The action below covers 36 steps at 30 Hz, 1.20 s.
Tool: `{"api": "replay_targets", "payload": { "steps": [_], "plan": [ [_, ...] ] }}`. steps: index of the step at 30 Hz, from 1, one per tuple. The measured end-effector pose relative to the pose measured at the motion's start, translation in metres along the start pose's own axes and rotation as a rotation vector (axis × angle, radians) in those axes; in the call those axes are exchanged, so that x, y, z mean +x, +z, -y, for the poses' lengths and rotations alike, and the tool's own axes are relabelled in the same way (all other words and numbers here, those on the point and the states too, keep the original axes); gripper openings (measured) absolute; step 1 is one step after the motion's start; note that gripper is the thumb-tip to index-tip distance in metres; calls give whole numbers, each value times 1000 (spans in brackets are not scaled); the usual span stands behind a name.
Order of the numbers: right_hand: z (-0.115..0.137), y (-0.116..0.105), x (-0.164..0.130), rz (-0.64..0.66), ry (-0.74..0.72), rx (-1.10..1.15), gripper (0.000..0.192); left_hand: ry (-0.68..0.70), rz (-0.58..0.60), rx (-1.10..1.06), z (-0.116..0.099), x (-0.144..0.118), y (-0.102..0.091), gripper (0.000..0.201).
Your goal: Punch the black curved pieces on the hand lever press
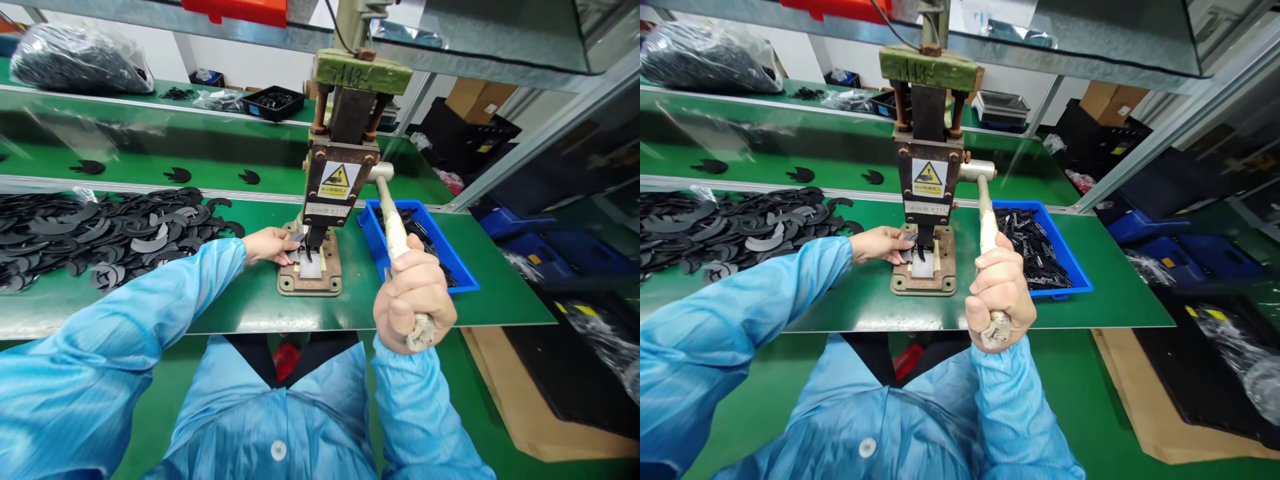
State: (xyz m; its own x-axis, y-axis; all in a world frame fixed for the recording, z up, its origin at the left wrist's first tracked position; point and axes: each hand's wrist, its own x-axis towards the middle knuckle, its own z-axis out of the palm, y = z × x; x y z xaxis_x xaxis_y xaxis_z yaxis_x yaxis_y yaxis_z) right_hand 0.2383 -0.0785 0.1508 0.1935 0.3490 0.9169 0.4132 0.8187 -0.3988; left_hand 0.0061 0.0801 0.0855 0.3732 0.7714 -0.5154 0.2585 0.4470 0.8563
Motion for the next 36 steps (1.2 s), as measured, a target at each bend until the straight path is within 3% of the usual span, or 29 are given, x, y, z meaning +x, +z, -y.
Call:
{"api": "replay_targets", "payload": {
  "steps": [5, 9, 12, 14, 17, 21, 24, 29, 34, 36],
  "plan": [
    [2, 4, 4, -30, -23, 19, 40, -37, -6, -101, 2, -3, 5, 34],
    [7, 11, 56, -48, -85, 83, 23, 30, -47, -136, 10, -9, 11, 31],
    [3, 11, 104, 23, -57, 169, 48, 122, -63, -191, 18, -22, 11, 33],
    [-5, 8, 112, 22, 44, 131, 52, 187, -65, -210, 23, -38, 10, 38],
    [-21, 7, 72, -1, 228, -1, 46, 294, -51, -202, 26, -71, 8, 45],
    [-24, 25, -26, 407, 557, 91, 34, 368, 20, -181, 24, -114, 16, 48],
    [-14, 46, -76, 471, 660, 136, 28, 392, 58, -155, 21, -134, 26, 46],
    [2, 65, -99, 343, 693, 96, 22, 384, 79, -140, 23, -146, 38, 44],
    [13, 60, -103, 361, 636, 49, 17, 278, 205, -206, 22, -147, 36, 45],
    [14, 56, -100, 399, 592, 16, 15, 267, 198, -190, 19, -145, 33, 45]
  ]
}}
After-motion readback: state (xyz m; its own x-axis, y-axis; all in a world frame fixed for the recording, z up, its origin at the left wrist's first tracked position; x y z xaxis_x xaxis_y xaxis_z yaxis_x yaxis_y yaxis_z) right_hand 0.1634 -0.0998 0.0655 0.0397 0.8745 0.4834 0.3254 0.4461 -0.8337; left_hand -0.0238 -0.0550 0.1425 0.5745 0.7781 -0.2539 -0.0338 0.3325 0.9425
